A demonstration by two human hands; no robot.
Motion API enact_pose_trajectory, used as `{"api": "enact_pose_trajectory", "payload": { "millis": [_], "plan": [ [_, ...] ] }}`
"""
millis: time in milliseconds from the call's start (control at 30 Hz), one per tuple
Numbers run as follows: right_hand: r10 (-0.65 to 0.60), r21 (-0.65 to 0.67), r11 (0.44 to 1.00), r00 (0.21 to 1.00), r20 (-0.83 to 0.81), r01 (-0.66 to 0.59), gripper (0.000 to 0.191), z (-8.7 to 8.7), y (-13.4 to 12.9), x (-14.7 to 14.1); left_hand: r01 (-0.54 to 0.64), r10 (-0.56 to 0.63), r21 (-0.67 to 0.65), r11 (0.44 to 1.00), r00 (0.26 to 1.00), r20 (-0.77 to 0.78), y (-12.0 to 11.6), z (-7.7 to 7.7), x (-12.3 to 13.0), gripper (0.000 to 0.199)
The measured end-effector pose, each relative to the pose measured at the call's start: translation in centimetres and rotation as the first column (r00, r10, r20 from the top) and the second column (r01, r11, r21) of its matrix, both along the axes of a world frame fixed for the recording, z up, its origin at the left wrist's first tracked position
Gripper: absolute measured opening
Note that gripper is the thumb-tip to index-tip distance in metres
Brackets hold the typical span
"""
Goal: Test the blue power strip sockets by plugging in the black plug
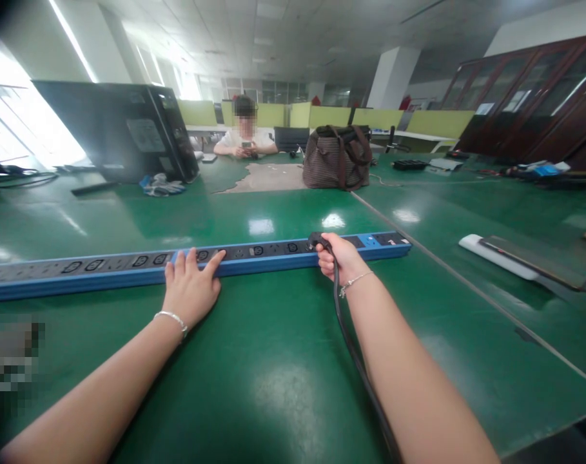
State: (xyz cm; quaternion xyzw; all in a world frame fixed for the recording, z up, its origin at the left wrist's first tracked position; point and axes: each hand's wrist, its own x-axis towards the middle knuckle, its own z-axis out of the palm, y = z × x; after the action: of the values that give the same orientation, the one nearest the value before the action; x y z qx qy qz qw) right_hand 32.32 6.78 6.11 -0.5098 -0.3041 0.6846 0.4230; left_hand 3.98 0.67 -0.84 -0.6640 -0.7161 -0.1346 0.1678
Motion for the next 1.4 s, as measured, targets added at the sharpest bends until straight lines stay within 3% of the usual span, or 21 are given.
{"api": "enact_pose_trajectory", "payload": {
  "millis": [367,600,867,1400],
  "plan": [
    [-0.056,0.059,0.997,0.994,0.096,0.050,0.040,-1.3,0.3,-1.2,-0.005,0.005,0.001,1.000,1.000,-0.012,0.0,0.0,0.1,0.055],
    [-0.053,0.025,0.999,0.958,0.281,0.048,0.038,-1.4,0.8,-2.1,0.002,-0.002,0.004,1.000,1.000,0.005,0.0,0.0,0.1,0.055],
    [-0.043,0.012,0.999,0.933,0.357,0.041,0.040,-1.1,0.3,-2.3,0.011,-0.011,0.004,1.000,1.000,-0.006,-0.1,0.1,0.0,0.056],
    [-0.066,0.035,0.998,0.953,0.297,0.058,0.040,-1.9,0.1,-2.0,-0.018,0.017,-0.046,0.999,0.999,-0.028,-0.1,0.3,0.1,0.057]
  ]
}}
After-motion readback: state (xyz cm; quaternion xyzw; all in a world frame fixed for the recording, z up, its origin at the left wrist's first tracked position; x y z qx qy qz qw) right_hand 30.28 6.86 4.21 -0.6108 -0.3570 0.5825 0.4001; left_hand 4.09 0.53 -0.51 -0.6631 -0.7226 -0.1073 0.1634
